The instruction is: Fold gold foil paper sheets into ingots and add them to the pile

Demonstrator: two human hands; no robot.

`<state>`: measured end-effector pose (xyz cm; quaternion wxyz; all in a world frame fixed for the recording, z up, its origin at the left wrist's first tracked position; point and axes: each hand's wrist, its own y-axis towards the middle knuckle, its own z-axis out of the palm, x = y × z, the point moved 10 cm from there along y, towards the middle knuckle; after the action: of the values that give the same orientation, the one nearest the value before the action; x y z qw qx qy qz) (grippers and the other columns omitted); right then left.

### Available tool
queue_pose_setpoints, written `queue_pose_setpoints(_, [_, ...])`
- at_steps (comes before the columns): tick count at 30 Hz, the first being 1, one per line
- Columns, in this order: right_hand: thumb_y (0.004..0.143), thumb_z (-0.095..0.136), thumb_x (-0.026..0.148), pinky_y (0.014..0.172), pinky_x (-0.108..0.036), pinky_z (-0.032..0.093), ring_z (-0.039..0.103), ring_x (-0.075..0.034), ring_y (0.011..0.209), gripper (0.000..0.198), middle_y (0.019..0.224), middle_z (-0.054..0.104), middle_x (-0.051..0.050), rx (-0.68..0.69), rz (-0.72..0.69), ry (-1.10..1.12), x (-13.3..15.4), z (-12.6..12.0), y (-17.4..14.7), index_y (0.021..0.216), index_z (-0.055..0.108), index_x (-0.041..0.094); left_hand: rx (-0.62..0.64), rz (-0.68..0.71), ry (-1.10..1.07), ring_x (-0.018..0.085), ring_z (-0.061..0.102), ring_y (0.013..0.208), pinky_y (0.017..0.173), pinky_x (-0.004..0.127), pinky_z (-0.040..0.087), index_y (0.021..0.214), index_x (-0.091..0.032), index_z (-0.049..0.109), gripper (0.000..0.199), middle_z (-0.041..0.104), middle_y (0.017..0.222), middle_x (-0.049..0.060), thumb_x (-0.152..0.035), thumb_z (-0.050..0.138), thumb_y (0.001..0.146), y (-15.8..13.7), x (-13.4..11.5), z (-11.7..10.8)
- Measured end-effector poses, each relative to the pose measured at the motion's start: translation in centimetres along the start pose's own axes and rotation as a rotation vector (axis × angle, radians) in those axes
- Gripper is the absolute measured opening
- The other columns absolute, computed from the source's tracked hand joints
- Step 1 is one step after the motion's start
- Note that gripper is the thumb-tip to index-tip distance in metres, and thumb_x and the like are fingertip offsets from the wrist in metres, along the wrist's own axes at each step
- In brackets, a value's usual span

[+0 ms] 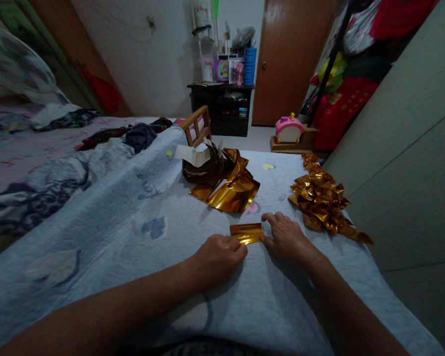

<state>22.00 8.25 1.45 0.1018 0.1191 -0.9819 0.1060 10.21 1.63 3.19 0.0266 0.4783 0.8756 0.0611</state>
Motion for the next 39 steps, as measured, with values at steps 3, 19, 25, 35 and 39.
queue_pose_setpoints(3, [0.092, 0.057, 0.032, 0.083, -0.041, 0.037, 0.058, -0.034, 0.107, 0.040, 0.118, 0.058, -0.014, 0.015, -0.005, 0.005, -0.3, 0.2, 0.1, 0.131, 0.053, 0.022, -0.039, -0.028, 0.005, 0.019, 0.065, 0.064, 0.057, 0.030, 0.053, 0.088, -0.015, 0.062, 0.009, 0.068, 0.076, 0.004, -0.010, 0.055, 0.091, 0.5, 0.2, -0.2])
queue_pose_setpoints(19, [0.080, 0.058, 0.010, 0.082, -0.036, 0.041, 0.052, -0.024, 0.094, 0.011, 0.096, 0.056, -0.008, -0.239, -0.467, 0.320, 4.4, -2.5, -1.2, 0.087, 0.056, 0.019, -0.226, -0.183, -0.408, 0.024, 0.061, 0.099, 0.086, 0.037, 0.052, 0.108, -0.016, 0.069, 0.017, 0.067, 0.109, 0.011, -0.022, 0.063, 0.094, 0.6, 3.7, 0.1])
queue_pose_setpoints(25, [0.082, 0.064, 0.009, 0.084, -0.039, 0.041, 0.053, -0.025, 0.096, 0.020, 0.103, 0.061, -0.009, -0.206, -0.437, 0.237, 4.5, -0.8, -0.7, 0.100, 0.065, 0.017, -0.260, -0.165, -0.283, 0.022, 0.064, 0.089, 0.079, 0.034, 0.053, 0.105, -0.016, 0.072, 0.016, 0.072, 0.100, 0.009, -0.021, 0.057, 0.099, 1.0, 3.6, 0.1])
queue_pose_setpoints(35, [0.091, 0.062, 0.012, 0.076, -0.033, 0.045, 0.059, -0.020, 0.085, 0.011, 0.086, 0.064, -0.005, -0.331, -0.464, 0.484, 3.4, -2.6, -0.5, 0.086, 0.069, 0.019, -0.448, -0.210, -0.408, 0.021, 0.064, 0.083, 0.076, 0.032, 0.052, 0.104, -0.014, 0.073, 0.018, 0.070, 0.089, 0.008, -0.020, 0.058, 0.097, -0.1, 5.2, -2.3])
queue_pose_setpoints(39, [0.089, 0.061, 0.017, 0.073, -0.031, 0.045, 0.060, -0.019, 0.079, 0.012, 0.081, 0.065, -0.003, -0.312, -0.429, 0.664, 3.0, -3.0, -0.4, 0.079, 0.067, 0.020, -0.440, -0.317, -0.661, 0.017, 0.063, 0.075, 0.070, 0.027, 0.048, 0.094, -0.017, 0.077, 0.014, 0.067, 0.078, 0.004, -0.020, 0.063, 0.094, -0.6, 6.7, -2.4])
